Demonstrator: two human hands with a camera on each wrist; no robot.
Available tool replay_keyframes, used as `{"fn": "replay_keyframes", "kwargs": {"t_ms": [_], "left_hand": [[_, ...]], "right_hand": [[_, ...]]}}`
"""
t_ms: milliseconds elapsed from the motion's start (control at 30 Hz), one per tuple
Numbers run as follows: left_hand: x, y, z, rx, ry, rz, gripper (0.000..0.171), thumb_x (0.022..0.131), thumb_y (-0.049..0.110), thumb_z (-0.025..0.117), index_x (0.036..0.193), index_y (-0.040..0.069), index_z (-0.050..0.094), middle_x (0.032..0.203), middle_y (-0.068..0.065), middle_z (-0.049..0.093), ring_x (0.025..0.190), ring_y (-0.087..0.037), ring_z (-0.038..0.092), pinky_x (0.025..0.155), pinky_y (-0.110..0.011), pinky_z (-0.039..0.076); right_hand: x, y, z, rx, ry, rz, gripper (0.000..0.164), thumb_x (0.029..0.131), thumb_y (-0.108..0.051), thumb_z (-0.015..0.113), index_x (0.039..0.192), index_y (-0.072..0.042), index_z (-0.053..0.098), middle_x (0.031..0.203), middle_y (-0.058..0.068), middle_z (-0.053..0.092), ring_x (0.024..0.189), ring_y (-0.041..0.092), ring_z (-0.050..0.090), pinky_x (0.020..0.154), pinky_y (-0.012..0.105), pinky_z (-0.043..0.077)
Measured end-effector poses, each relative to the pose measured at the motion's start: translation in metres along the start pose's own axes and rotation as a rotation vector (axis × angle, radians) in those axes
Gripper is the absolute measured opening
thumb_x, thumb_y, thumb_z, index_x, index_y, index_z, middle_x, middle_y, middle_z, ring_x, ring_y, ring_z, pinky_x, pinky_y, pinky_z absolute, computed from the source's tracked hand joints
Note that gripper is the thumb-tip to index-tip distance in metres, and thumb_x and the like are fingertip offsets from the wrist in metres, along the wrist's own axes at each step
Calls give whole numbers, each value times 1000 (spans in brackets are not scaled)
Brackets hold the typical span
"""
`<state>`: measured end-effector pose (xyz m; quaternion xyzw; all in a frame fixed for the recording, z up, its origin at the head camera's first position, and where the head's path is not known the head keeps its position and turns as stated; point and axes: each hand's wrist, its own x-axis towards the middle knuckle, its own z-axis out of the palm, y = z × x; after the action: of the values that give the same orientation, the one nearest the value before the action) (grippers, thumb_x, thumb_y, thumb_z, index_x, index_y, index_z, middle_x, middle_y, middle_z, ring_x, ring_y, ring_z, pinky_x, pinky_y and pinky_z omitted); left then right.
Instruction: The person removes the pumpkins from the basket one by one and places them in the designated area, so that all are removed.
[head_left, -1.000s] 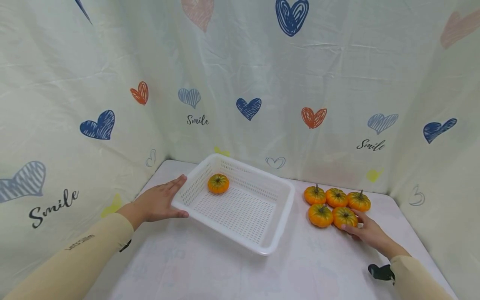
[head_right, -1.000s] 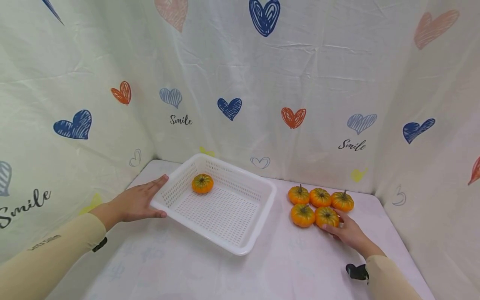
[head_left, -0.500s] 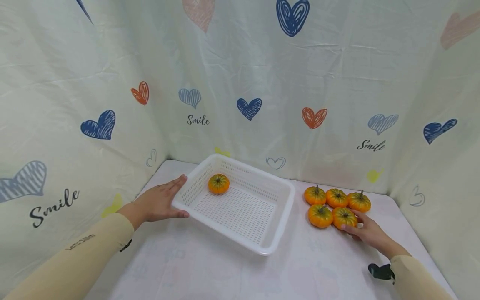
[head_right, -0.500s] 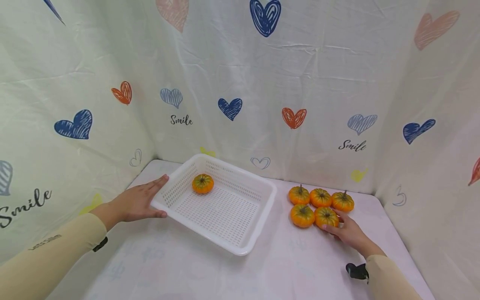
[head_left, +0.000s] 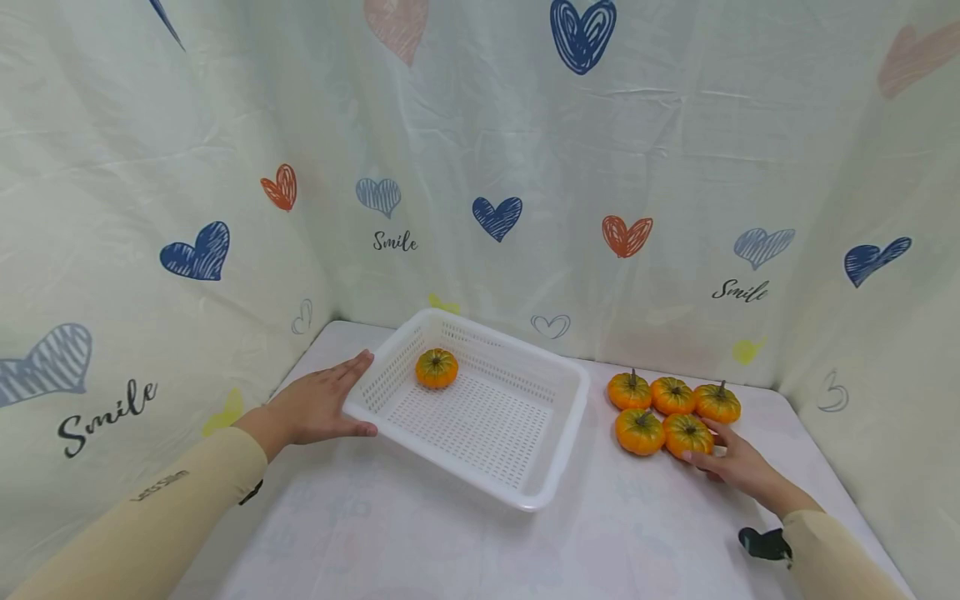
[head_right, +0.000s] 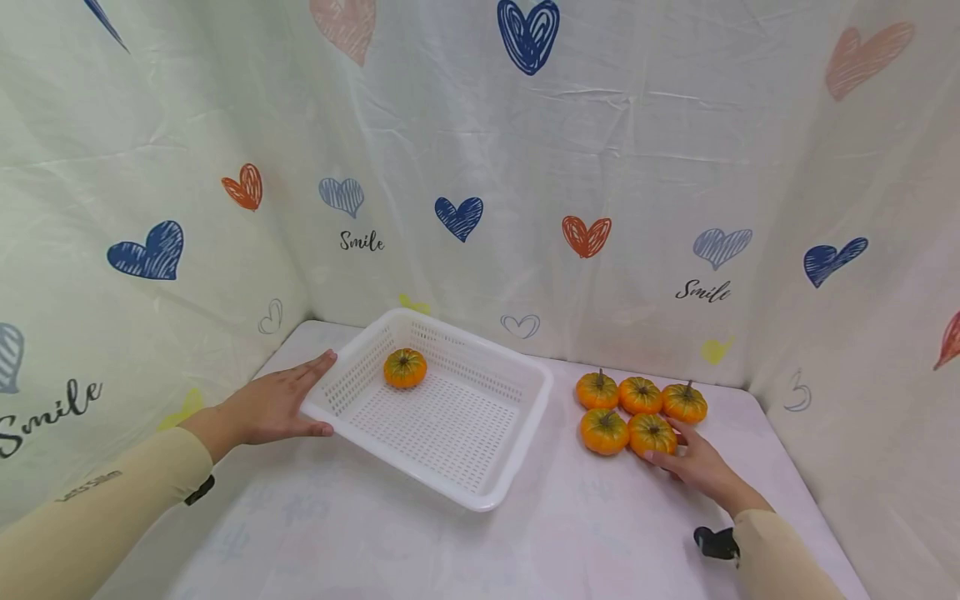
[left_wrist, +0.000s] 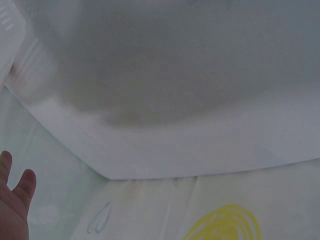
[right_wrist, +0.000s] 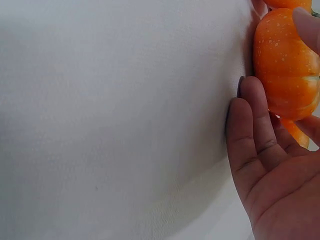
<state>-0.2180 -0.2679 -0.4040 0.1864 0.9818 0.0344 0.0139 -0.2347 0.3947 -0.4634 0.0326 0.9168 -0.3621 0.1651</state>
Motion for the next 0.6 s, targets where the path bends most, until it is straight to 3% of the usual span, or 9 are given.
{"fn": "replay_keyframes", "kwargs": {"t_ms": [333,600], "left_hand": [[1,1,1,-8,-1,-1,123,75,86,52,160,5,14,164,-14,18,143,-40,31,112,-56,31],[1,-1,1,-5,-6,-5,125,75,89,48,159,4,13,164,-14,18,143,-40,31,112,-56,31]], "right_hand": [[-15,1,-14,-42,-1,-33,101,91,-48,70,153,7,11,141,41,30,102,36,63,86,49,56],[-30,-16,-36,-131,21,-158,96,94,-38,69,151,12,11,139,42,34,108,48,57,83,52,56]]}}
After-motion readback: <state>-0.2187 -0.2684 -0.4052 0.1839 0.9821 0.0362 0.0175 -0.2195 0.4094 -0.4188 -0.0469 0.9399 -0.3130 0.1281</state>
